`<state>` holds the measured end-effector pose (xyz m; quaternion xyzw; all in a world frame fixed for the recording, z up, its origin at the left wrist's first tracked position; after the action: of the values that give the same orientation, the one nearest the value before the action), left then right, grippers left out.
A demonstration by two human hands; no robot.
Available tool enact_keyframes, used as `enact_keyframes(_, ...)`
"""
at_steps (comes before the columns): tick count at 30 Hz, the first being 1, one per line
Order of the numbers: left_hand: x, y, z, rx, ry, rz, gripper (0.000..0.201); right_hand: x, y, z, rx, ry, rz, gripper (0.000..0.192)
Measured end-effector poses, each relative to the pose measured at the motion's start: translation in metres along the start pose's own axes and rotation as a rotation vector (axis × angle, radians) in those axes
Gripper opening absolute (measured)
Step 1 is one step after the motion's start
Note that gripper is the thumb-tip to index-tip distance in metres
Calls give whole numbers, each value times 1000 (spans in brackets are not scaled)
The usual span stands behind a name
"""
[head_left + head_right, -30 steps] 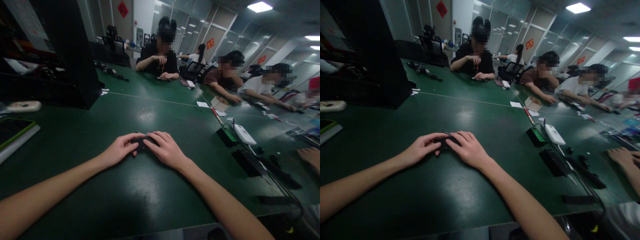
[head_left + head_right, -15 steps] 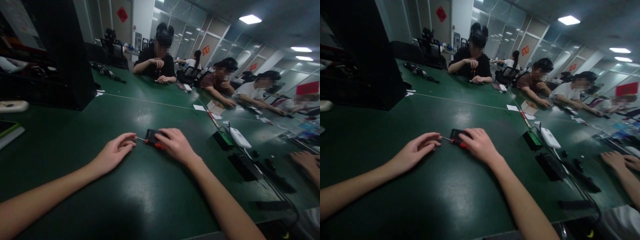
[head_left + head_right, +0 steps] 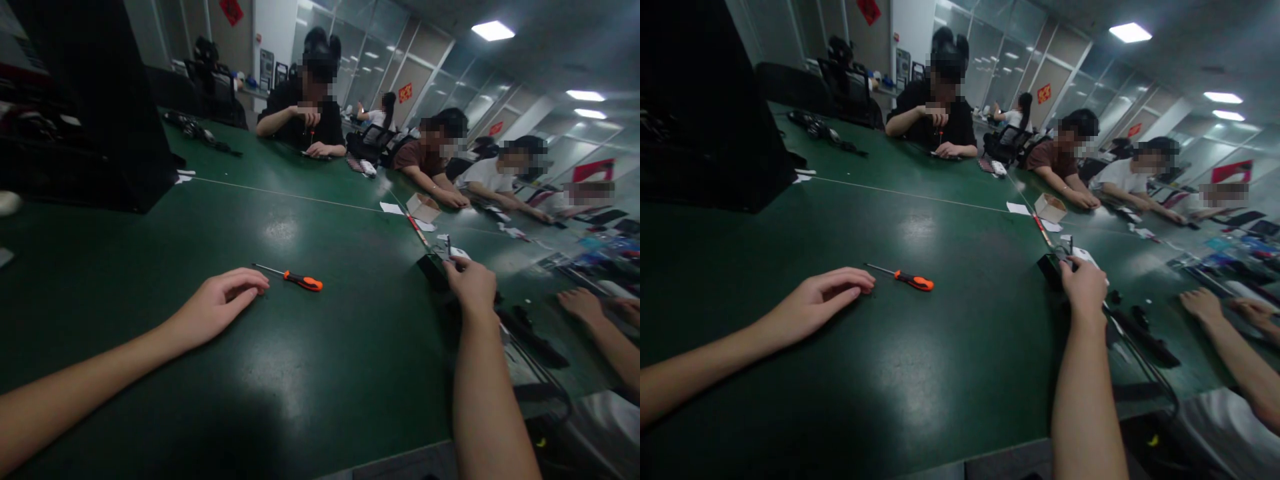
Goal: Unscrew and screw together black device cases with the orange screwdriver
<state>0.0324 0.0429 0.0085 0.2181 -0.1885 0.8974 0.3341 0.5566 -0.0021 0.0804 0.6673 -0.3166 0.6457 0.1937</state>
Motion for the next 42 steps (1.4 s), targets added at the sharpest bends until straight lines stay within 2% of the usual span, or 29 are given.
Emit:
enact_keyframes(5,-1,0,1,1,-8,-16,26,-8,-2,-5,12,27,-88,42)
enact_keyframes(10,0,0,2,8,-9,-16,31,-7,1,-5,-4,48,-117,42)
enact_keyframes(15,0,1,3,15,2,-15,36,-8,1,-8,-30,80,-103,41)
enact_keyframes(24,-1,1,1,22,-6,-20,47,-17,-10,-18,67,137,-112,41)
enact_keyframes(29,-2,-1,7,-9,-29,-34,44,-18,-9,-23,54,143,-123,49)
enact_keyframes(36,-5,-1,10,-35,-35,-69,41,-18,-3,-28,-69,158,-71,53)
enact_keyframes(42,-7,0,8,-39,-38,-76,40,-20,-4,-24,-8,129,-62,47)
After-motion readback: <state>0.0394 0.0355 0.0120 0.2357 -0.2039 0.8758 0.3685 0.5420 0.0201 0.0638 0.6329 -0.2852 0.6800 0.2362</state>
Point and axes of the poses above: each hand's wrist, its own y-axis away from the middle knuckle, its own x-axis out of the back of the hand, z = x × y, the point moved 6 cm from there along -y, towards the middle knuckle, and after that the axes turned 12 degrees about -z, right-handed, at the moved point
